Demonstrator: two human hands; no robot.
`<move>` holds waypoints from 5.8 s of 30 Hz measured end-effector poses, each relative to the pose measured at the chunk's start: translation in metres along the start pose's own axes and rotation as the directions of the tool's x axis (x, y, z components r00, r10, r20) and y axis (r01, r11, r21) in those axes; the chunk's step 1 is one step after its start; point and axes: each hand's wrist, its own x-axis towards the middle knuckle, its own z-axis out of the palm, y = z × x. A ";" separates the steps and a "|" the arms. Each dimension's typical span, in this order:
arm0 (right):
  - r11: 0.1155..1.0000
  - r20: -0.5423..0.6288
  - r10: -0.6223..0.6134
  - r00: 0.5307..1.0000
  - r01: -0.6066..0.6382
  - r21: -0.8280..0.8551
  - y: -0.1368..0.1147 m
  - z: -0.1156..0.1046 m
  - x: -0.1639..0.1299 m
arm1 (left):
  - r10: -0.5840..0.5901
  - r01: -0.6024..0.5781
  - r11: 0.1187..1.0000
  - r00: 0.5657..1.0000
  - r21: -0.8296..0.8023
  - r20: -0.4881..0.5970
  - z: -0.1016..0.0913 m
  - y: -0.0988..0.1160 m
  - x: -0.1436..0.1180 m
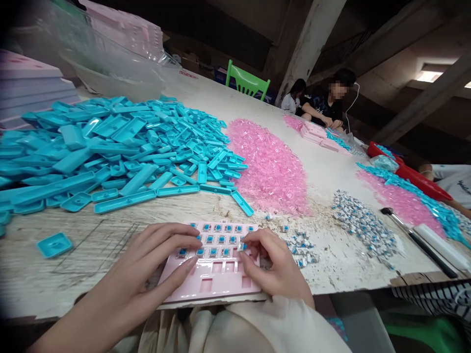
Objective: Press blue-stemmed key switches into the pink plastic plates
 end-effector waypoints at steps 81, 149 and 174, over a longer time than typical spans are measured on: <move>0.891 0.567 0.091 0.819 0.187 -0.413 -0.059 -0.037 0.056 | 0.120 -0.120 0.990 0.993 0.070 0.000 0.004 -0.002 -0.002; 0.942 0.487 0.313 0.815 -0.201 -0.268 -0.059 -0.045 0.048 | 0.157 -0.158 0.967 0.987 0.202 0.020 0.005 -0.005 -0.004; 0.901 -0.202 -0.207 0.957 0.106 -0.420 -0.039 -0.022 0.029 | 0.143 -0.139 0.964 0.990 0.226 -0.002 0.004 0.010 -0.007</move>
